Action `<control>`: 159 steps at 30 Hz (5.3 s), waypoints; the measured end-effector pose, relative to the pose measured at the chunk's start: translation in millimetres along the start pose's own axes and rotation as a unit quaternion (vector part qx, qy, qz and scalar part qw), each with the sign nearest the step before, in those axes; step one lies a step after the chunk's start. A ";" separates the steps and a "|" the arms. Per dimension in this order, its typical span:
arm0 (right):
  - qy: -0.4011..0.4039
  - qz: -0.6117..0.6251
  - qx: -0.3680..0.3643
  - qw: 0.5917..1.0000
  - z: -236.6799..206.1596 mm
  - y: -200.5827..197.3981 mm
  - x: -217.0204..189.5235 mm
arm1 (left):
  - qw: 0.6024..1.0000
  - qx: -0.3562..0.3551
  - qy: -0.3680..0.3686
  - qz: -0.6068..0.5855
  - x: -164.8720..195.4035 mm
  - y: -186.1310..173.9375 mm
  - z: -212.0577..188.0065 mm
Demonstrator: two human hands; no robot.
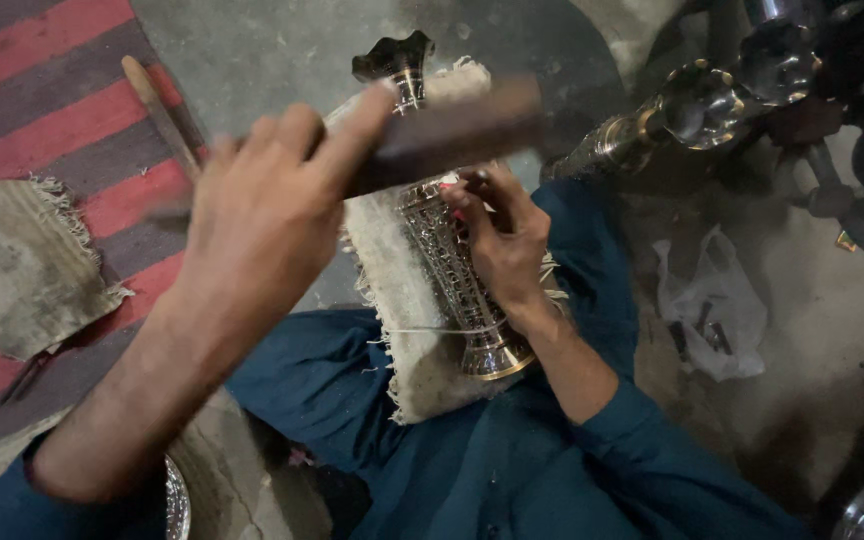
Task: The person sits cross-legged and uses a small metal punch and a wooden mallet to emboss intricate patterns onto a silver-colored metal vase. The vase is stabilized on a cushioned support, and the person repeatedly taps the punch to create raised decorative details.
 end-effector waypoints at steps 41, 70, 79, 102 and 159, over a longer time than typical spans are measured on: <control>-0.052 -0.174 -0.044 0.982 -9.1 14.5 -20.0 | 0.998 0.014 -0.050 0.034 -7.5 37.9 -47.0; -0.037 -0.183 -0.061 0.981 -9.4 11.2 -17.7 | 0.997 0.042 -0.067 0.025 -13.9 41.4 -51.9; -0.020 -0.088 -0.030 0.995 -5.5 8.9 -11.0 | 0.994 0.006 -0.072 -0.080 -16.2 38.9 -43.5; 0.024 0.061 -0.152 0.986 36.1 -30.8 19.1 | 0.734 0.138 -0.136 -0.651 18.3 155.5 -85.5; -0.055 0.000 -0.306 0.951 69.2 -32.3 15.1 | 0.985 -0.037 -0.156 -0.069 6.0 28.8 -10.0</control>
Point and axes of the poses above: each hand's wrist, its own z-axis towards the middle knuckle, its own y-axis out of the palm, x = y × z, the point moved 7 cm from there along z, towards the middle knuckle, and after that the axes turned 15 degrees about -x, right-handed, at the moved point
